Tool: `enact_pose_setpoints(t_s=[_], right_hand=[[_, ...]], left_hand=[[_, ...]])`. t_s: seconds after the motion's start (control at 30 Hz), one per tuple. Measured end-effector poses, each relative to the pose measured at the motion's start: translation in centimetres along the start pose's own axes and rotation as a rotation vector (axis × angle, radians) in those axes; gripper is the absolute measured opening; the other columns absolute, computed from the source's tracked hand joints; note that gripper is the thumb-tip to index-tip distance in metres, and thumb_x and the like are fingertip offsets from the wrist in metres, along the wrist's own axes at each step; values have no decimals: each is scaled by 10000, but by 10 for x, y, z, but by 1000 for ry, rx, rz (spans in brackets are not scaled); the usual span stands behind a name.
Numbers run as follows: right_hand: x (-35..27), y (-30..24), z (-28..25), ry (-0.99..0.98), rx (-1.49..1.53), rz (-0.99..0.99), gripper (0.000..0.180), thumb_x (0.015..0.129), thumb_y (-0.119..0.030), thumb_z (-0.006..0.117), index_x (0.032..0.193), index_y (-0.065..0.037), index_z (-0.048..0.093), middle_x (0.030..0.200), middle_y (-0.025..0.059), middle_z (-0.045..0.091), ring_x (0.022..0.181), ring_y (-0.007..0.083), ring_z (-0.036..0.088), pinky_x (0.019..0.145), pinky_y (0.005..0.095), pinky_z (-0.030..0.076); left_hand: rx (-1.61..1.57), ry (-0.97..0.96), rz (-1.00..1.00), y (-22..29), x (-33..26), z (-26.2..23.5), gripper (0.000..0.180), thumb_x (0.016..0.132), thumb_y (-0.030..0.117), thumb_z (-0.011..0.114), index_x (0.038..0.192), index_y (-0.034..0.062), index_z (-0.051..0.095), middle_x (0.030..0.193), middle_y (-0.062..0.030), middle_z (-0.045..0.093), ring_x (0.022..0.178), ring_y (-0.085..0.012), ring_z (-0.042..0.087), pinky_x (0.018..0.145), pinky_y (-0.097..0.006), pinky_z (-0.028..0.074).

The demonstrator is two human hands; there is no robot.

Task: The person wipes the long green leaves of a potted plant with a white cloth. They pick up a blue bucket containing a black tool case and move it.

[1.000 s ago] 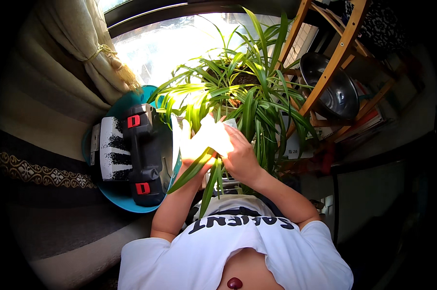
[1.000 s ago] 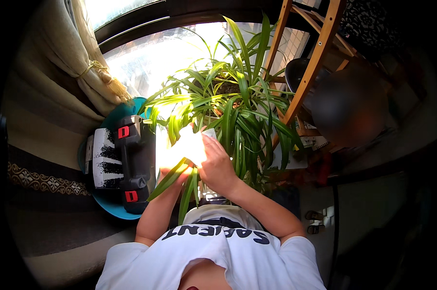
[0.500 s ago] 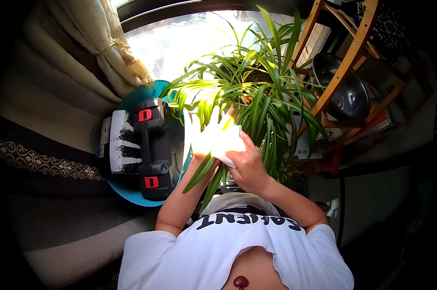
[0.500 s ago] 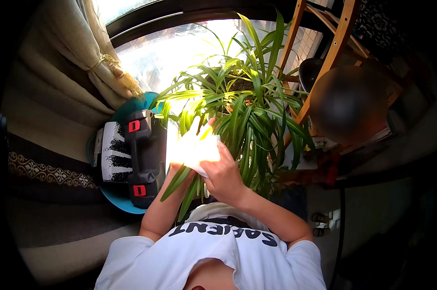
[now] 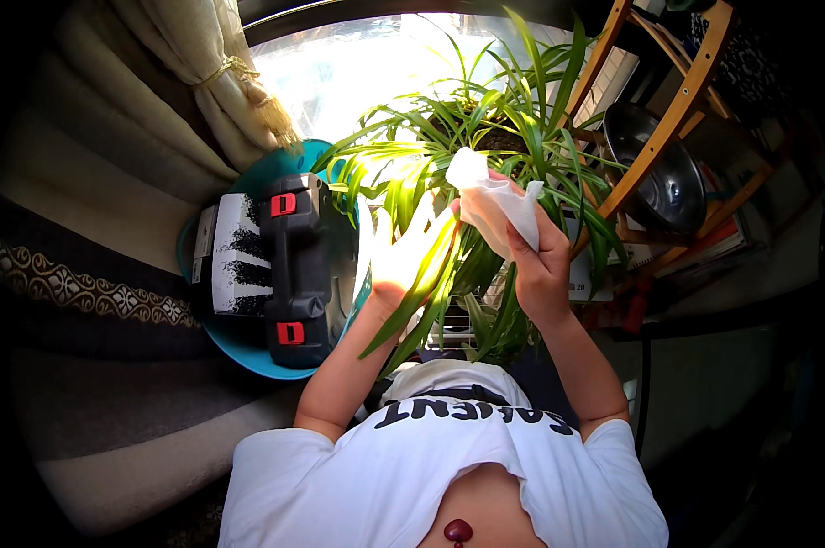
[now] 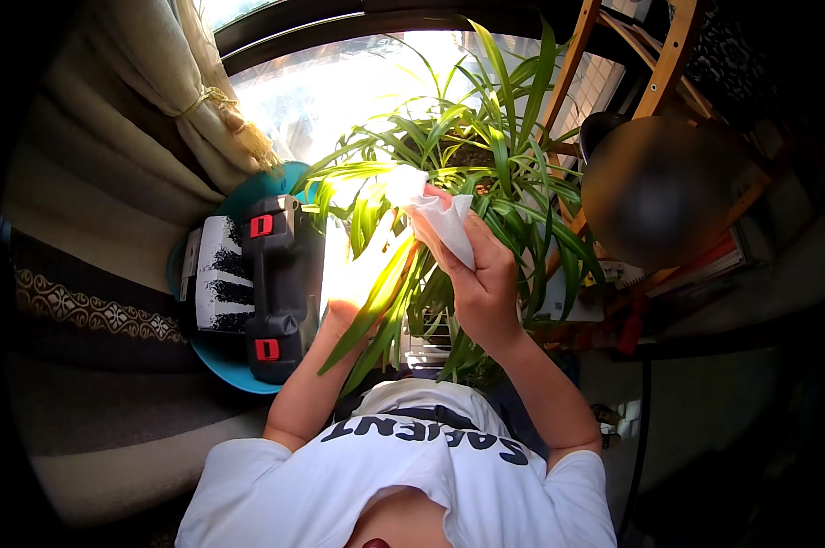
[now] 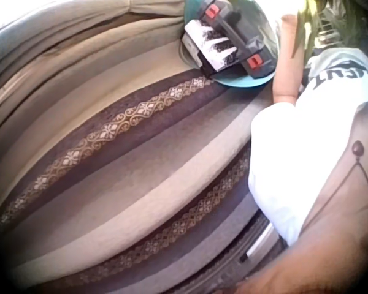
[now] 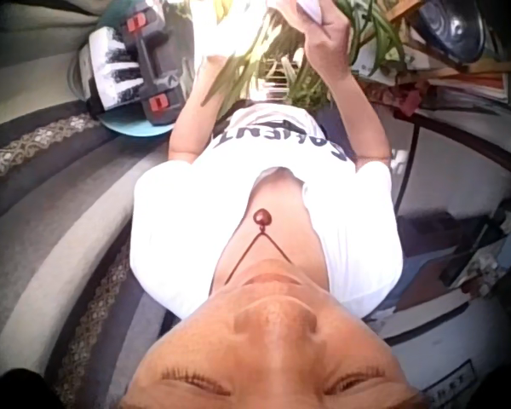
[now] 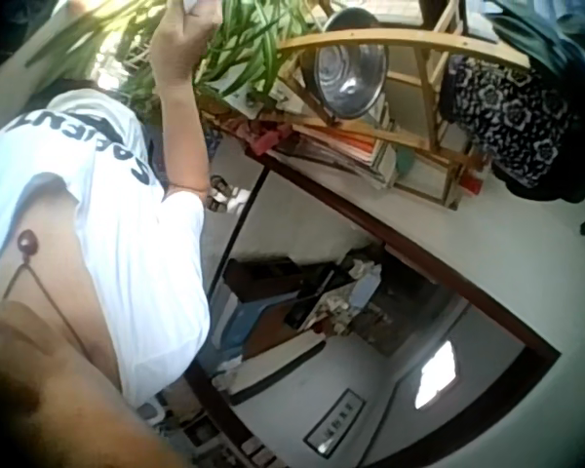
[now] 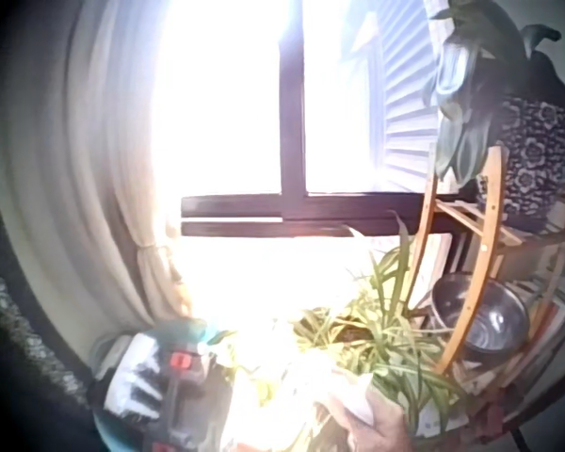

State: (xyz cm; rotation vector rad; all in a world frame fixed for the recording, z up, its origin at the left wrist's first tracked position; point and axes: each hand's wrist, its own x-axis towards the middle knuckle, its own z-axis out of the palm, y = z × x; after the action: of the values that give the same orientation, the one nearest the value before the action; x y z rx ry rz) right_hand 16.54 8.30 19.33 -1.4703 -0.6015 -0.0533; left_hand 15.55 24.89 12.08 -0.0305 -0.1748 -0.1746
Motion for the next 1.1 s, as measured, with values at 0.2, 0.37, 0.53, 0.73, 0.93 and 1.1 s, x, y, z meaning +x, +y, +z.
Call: enact_pose_setpoints(t_s=[0.2, 0.37, 0.53, 0.73, 0.93, 1.1], right_hand=[[-32, 39, 33, -304, -820, -377, 440, 759, -26, 572, 1194, 25, 543, 1151, 220, 569, 1089, 371, 532, 968, 419, 402], [-47, 23, 54, -338, -552, -307, 540, 678, 19, 559, 1217, 40, 528, 1150, 194, 580, 1011, 346, 575, 886, 426, 441], [-48, 23, 55, -358, -500, -391, 555, 674, 26, 549, 1229, 18, 533, 1218, 169, 562, 1119, 318, 545, 949, 424, 414], [-64, 22, 72, -641, 117, -83, 327, 849, -38, 532, 1173, 8, 552, 1133, 107, 578, 1102, 251, 527, 958, 368, 391], [-24, -21, 16, -223, 807, 474, 366, 968, -250, 470, 1181, 44, 518, 1106, 115, 613, 1022, 189, 593, 897, 320, 455], [19, -10, -18, 154, 101, -57, 270, 945, -134, 493, 1148, 34, 553, 1163, 115, 596, 1082, 213, 570, 922, 325, 434]], left_hand=[[152, 51, 8, 8, 5, -11, 785, 864, 675, 352, 1437, 148, 253, 1454, -170, 299, 1269, -372, 350, 1035, -499, 320], [-6, 106, -69, 20, 6, -13, 776, 862, 681, 338, 1444, 180, 226, 1495, -165, 204, 1305, -413, 265, 1028, -554, 287], [157, 97, -20, 11, 6, -5, 757, 875, 668, 312, 1443, 176, 224, 1513, -149, 164, 1343, -404, 205, 1070, -497, 250], [189, 72, -32, 17, 15, -23, 785, 889, 651, 290, 1415, 69, 277, 1499, -192, 183, 1382, -362, 167, 1122, -441, 180], [233, 220, -40, 14, 4, -45, 775, 900, 636, 293, 1399, 44, 314, 1470, -191, 253, 1334, -340, 285, 1100, -449, 237], [187, 300, -112, -7, 6, -9, 780, 911, 627, 212, 1430, 45, 244, 1443, -161, 319, 1313, -311, 334, 1111, -471, 221]])
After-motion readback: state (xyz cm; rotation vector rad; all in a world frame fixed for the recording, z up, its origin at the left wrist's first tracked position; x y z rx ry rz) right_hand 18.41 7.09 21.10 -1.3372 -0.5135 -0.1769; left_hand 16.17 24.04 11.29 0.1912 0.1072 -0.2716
